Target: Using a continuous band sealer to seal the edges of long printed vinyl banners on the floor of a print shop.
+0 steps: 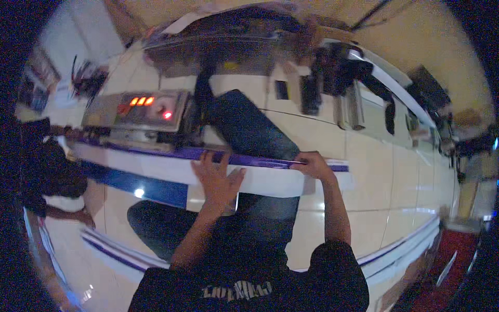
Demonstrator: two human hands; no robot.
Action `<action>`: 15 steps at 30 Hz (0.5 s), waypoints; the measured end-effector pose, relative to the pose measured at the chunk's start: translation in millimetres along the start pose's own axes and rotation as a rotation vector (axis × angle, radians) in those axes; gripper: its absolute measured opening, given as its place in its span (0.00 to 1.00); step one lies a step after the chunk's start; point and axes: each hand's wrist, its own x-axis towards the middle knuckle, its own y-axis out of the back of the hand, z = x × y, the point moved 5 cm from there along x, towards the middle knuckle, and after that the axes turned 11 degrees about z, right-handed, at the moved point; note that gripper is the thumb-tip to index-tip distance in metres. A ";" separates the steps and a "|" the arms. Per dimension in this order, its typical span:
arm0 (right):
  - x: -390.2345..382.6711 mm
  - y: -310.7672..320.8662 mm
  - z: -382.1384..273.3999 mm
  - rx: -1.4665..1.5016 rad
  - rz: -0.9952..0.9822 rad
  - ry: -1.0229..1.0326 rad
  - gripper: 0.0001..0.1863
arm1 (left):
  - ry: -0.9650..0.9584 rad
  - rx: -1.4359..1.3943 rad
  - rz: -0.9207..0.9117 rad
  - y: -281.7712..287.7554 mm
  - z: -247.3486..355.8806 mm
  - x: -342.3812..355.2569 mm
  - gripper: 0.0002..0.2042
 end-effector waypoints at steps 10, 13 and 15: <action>-9.9 9.2 11.7 0.104 0.014 0.141 0.12 | -0.188 -0.099 -0.097 -20.4 61.9 -22.1 0.31; -4.0 3.0 -1.1 -0.079 0.004 0.223 0.10 | -0.245 -0.171 -0.183 -41.2 89.1 -29.8 0.33; -0.7 2.7 -14.2 -0.129 -0.011 0.200 0.10 | -0.279 -0.205 -0.218 -51.6 111.6 -30.3 0.35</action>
